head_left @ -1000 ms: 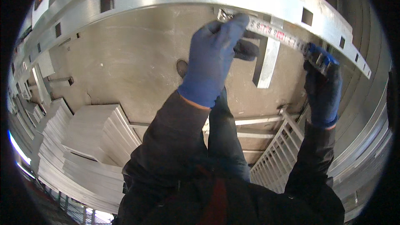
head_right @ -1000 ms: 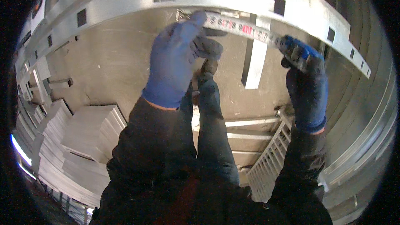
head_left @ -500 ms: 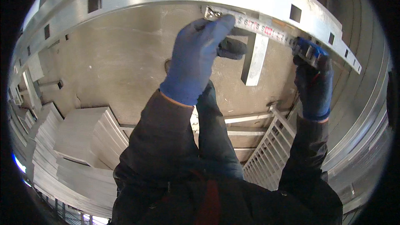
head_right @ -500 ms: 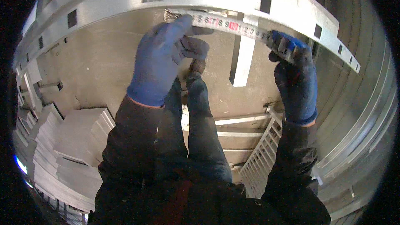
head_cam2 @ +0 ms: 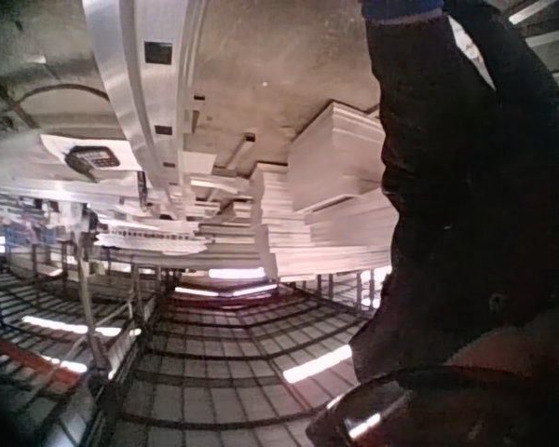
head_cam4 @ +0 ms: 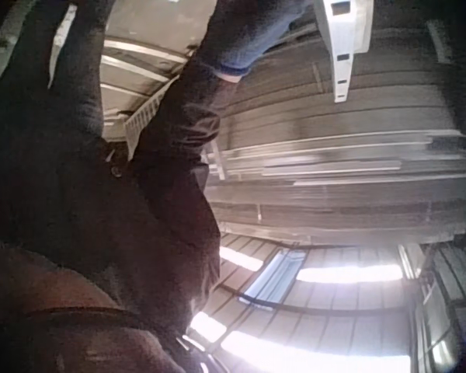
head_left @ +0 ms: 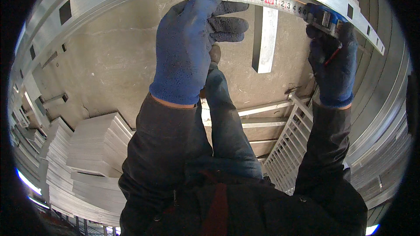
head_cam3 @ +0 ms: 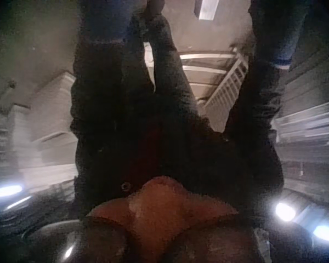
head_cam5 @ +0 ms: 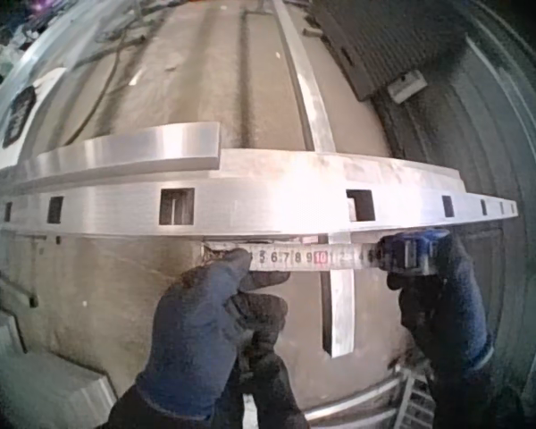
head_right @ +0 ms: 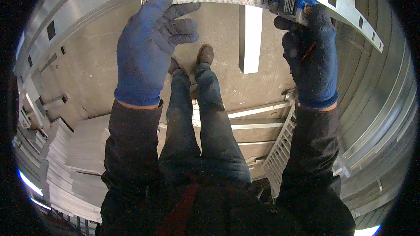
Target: The person handles long aluminum frames, aligning them on a workbench and measuring their lengths with a tape measure. They repeatedly reposition the frames and take multiple measurements to verify dimensions.
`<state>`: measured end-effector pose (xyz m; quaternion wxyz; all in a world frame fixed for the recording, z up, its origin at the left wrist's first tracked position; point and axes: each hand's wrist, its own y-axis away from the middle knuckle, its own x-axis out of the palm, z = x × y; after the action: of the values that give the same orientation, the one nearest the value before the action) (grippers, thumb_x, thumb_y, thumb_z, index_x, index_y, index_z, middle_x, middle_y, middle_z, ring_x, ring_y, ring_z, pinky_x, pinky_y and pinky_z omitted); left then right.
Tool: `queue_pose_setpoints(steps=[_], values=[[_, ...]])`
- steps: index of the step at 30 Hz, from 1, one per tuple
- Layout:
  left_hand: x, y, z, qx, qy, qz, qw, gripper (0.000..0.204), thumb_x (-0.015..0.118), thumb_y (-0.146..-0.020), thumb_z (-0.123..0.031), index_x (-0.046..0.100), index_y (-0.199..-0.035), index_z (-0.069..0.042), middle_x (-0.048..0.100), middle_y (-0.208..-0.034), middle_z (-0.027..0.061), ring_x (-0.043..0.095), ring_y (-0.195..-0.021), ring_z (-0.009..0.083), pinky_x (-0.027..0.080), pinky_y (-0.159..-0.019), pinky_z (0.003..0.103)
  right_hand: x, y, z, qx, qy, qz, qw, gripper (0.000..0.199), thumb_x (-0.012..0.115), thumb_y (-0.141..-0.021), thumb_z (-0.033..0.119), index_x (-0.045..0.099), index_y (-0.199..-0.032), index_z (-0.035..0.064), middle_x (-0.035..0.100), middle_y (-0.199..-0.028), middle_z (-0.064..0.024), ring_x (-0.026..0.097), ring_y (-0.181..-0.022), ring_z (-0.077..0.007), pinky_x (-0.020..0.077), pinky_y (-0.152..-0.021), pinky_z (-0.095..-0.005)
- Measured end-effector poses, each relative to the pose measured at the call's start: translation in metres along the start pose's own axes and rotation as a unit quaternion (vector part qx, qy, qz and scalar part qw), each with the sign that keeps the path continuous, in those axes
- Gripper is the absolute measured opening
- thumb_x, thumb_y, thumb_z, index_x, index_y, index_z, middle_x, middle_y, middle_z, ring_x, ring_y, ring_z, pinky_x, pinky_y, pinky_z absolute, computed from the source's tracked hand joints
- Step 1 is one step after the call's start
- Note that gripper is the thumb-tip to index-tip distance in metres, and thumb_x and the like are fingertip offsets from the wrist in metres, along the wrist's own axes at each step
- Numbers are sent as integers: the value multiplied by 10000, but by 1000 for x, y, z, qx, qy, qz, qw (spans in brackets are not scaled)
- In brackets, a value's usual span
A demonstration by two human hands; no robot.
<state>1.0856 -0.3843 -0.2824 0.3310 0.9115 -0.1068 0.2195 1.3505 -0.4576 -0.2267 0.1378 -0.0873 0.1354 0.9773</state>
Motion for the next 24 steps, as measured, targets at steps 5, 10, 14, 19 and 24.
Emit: queue_pose_setpoints(steps=[5, 10, 14, 19, 24], values=[[1, 0, 3, 15, 9, 7, 1000, 437, 516, -1111, -360, 615, -1381, -31, 719, -1281, 252, 758, -987, 297, 635, -846, 447, -5, -8, -17, -211, 193, 40, 957, 380, 522, -1129, 379, 592, -1480, 252, 757, -1205, -157, 648, -726, -95, 498, -582, -194], [3, -1, 6, 30, 37, 1, 999, 421, 544, -1094, -339, 617, -1379, -37, 723, -1269, 254, 759, -984, 298, 632, -838, 455, -17, -6, -19, -83, 50, 66, 993, 391, 491, -1144, 320, 548, -1529, 286, 734, -1281, -170, 646, -761, -90, 513, -615, -195], [4, -1, 4, 23, 36, -7, 999, 417, 563, -1083, -339, 627, -1365, -38, 728, -1254, 253, 759, -951, 296, 629, -820, 451, -28, -10, -13, 71, -101, 78, 989, 404, 482, -1145, 340, 536, -1541, 278, 729, -1293, -164, 636, -755, -78, 511, -630, -190], [5, -1, 0, -9, 13, -15, 1000, 405, 579, -1077, -339, 640, -1339, -36, 735, -1233, 252, 759, -931, 291, 627, -805, 445, -24, -8, -16, -5, -50, 103, 993, 446, 529, -1126, 191, 511, -1568, 241, 719, -1318, -157, 687, -853, -110, 522, -648, -193], [5, -2, 2, -14, 14, -15, 1000, 407, 579, -1082, -349, 642, -1334, -36, 742, -1222, 239, 755, -934, 283, 626, -809, 447, -19, -9, -16, -137, 110, 97, 980, 497, 555, -1101, 95, 496, -1580, 215, 712, -1331, -159, 711, -915, -136, 541, -653, -202]])
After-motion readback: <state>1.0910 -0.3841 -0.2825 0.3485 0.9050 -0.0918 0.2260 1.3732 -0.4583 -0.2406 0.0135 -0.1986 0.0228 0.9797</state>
